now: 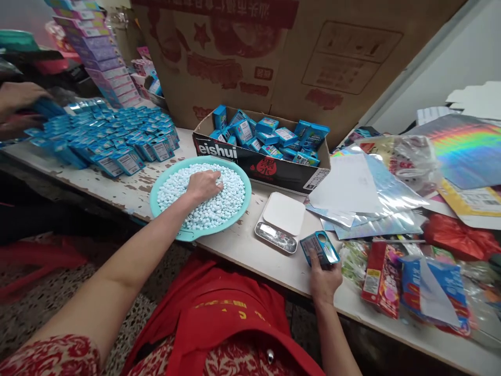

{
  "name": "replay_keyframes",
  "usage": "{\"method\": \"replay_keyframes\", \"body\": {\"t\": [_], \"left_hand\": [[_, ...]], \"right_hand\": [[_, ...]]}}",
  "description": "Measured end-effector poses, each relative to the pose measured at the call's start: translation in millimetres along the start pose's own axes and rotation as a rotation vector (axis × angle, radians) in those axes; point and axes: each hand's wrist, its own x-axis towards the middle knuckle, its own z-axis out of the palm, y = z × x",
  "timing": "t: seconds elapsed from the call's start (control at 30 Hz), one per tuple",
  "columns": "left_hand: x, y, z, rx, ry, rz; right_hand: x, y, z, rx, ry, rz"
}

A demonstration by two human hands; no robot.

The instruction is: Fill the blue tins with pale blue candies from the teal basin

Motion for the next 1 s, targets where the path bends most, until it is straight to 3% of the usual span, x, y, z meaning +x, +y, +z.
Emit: {"method": "replay_keyframes", "body": {"t": [0.27, 0.63, 0.87, 1.0], "left_hand": [[0, -1, 3.4, -0.046, -0.021, -0.03], [6, -3, 4.5, -0.143, -0.085, -0.047], [4, -4, 1.0, -0.134, -0.083, -0.061], [3, -6, 3.5, -0.21, -0.066, -0.064]], "right_hand": [[-2, -7, 0, 0.101, -0.031, 0.05], [3, 1, -7, -0.036, -0.075, 0.096], [3, -11, -3, 0.025, 0.042, 0.115], [12, -38, -8, 0.017, 0.082, 0.127]]}}
